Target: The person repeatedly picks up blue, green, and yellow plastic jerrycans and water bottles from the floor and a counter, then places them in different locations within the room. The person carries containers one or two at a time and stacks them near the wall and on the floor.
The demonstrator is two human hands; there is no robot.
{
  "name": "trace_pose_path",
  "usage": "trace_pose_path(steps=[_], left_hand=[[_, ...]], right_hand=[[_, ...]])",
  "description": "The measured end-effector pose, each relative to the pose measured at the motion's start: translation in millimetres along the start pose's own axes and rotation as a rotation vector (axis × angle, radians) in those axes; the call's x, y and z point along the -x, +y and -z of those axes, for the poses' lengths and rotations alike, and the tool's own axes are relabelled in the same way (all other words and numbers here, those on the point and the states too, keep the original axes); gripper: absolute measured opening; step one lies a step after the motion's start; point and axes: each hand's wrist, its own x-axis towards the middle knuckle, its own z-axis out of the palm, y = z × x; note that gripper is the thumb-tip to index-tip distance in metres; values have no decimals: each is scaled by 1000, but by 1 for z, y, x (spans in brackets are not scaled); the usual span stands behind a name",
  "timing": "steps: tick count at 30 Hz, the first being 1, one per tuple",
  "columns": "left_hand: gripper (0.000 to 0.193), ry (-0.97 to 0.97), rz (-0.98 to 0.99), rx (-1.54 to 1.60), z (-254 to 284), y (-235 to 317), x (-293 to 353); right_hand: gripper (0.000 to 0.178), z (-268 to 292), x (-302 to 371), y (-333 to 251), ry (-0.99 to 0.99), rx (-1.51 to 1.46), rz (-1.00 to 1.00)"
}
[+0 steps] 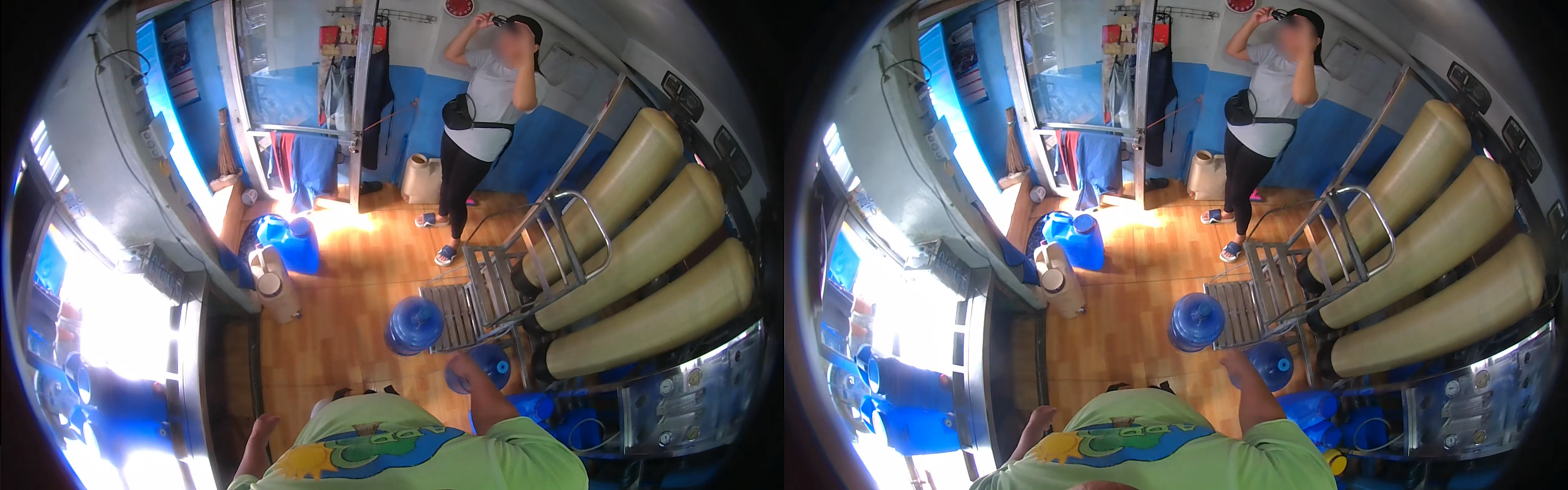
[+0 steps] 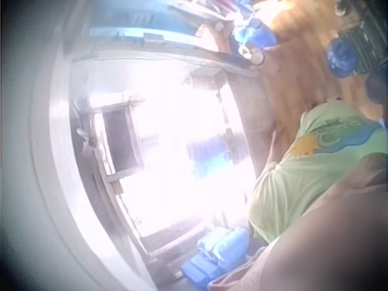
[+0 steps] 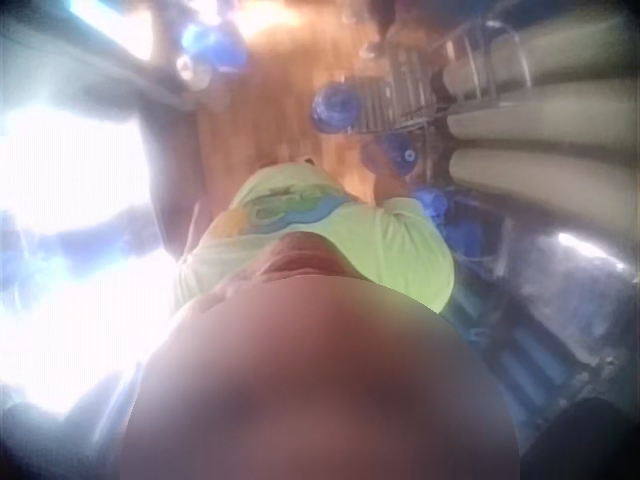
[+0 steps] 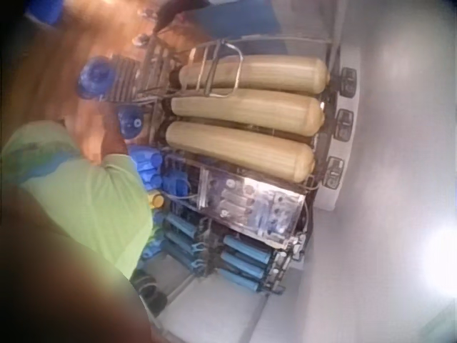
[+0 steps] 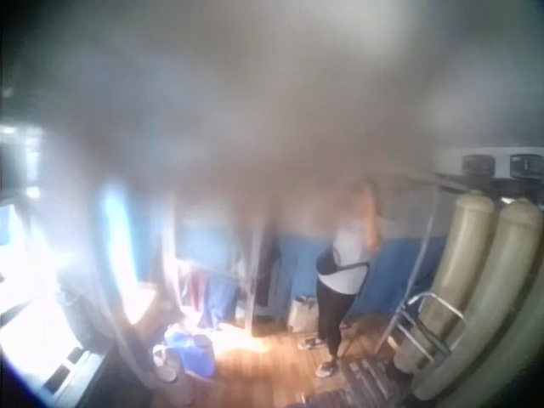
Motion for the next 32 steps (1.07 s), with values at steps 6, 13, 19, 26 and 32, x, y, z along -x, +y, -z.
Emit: trace_pose_path(steps=[6,13,19,26,32], left_hand=[[45,-50,3,244,4,-1,-74],[39,-62,521,848,67,-63,-153],[46,-48,157,143,209,-86,-225],[52,184,254,373,314,-85,-278],[39,-48,241,324,332,-68,-307]], right_hand=[[29,23,-83,-75,30,-260,-41],[20,-17,-72,-54,-188,-357,-236],[38,-8,-75,-81,-426,122,-287],[17,-33,-148,-138,-163,-153,-195],[32,21,-265,-216,-244,-216,-203]])
